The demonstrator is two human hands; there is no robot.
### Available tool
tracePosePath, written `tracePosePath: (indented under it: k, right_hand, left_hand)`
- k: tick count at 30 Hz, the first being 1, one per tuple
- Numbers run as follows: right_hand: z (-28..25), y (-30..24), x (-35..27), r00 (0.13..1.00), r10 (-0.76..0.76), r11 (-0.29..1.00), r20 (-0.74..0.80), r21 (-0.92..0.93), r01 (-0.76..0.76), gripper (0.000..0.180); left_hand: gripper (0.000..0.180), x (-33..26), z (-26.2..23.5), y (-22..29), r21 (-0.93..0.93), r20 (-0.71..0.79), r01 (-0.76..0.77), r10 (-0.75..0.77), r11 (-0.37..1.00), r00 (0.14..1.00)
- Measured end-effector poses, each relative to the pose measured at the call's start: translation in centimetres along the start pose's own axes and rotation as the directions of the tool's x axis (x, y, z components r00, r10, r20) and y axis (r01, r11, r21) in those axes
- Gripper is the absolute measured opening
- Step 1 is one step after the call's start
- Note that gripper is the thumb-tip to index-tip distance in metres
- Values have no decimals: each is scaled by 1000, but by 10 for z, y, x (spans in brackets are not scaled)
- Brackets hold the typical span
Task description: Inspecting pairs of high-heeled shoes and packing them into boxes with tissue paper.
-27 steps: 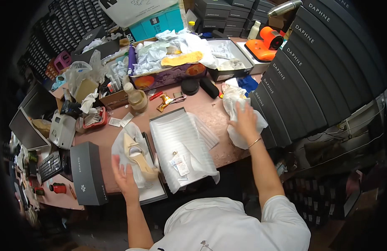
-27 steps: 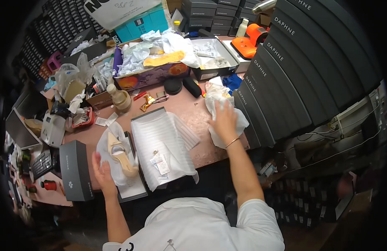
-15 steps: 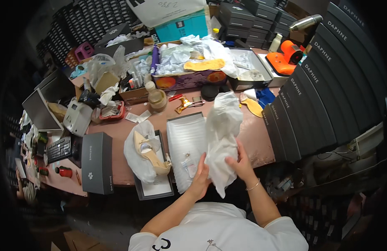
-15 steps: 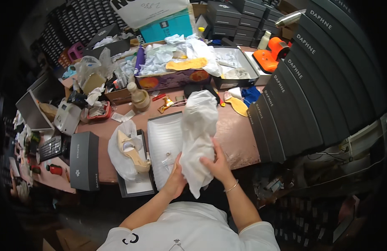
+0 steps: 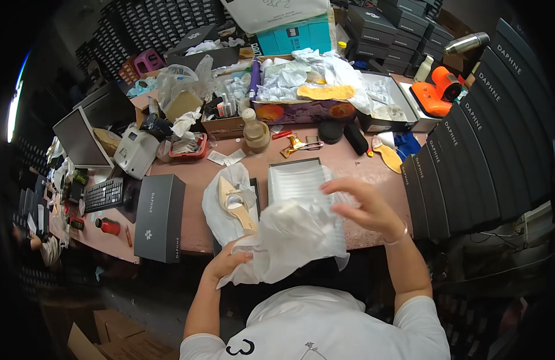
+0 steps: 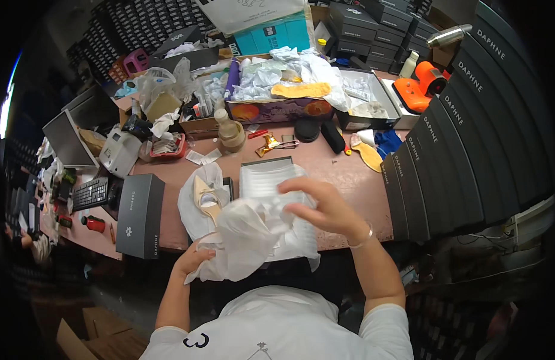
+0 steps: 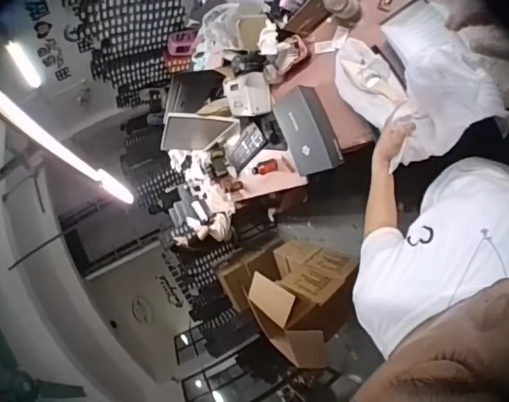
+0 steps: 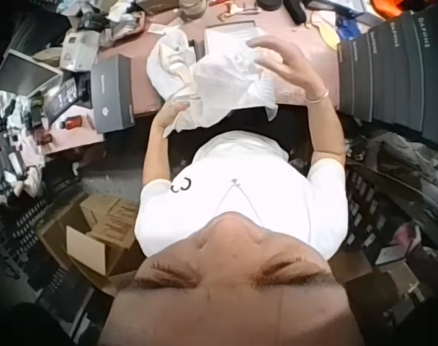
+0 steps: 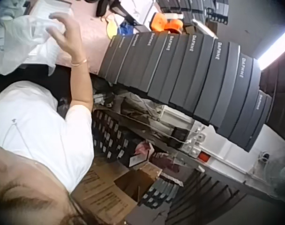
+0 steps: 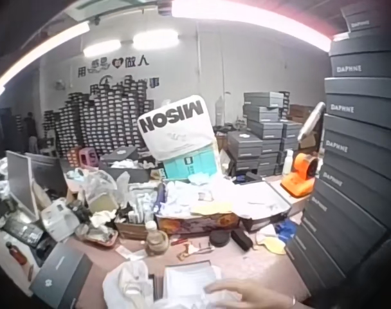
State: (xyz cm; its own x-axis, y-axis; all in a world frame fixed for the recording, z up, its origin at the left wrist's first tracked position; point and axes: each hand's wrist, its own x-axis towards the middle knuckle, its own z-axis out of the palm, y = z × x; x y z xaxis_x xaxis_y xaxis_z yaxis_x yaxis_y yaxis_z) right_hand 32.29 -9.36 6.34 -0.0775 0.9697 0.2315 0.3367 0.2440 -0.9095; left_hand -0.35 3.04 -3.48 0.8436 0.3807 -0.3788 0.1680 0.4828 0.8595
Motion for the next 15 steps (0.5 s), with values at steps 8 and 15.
tracePosePath:
  k: [8,15]
  right_hand:
    - [51,46,-50,914,263,872,307,330,-362,47]
    - [-5,54,-126,734,632,660,-251,669,-340,34]
  left_hand:
    - [57,-34,-7,1,51,165,123,-129,991,978]
    - [10,1,11,84,3,-680,-765,562,644,471]
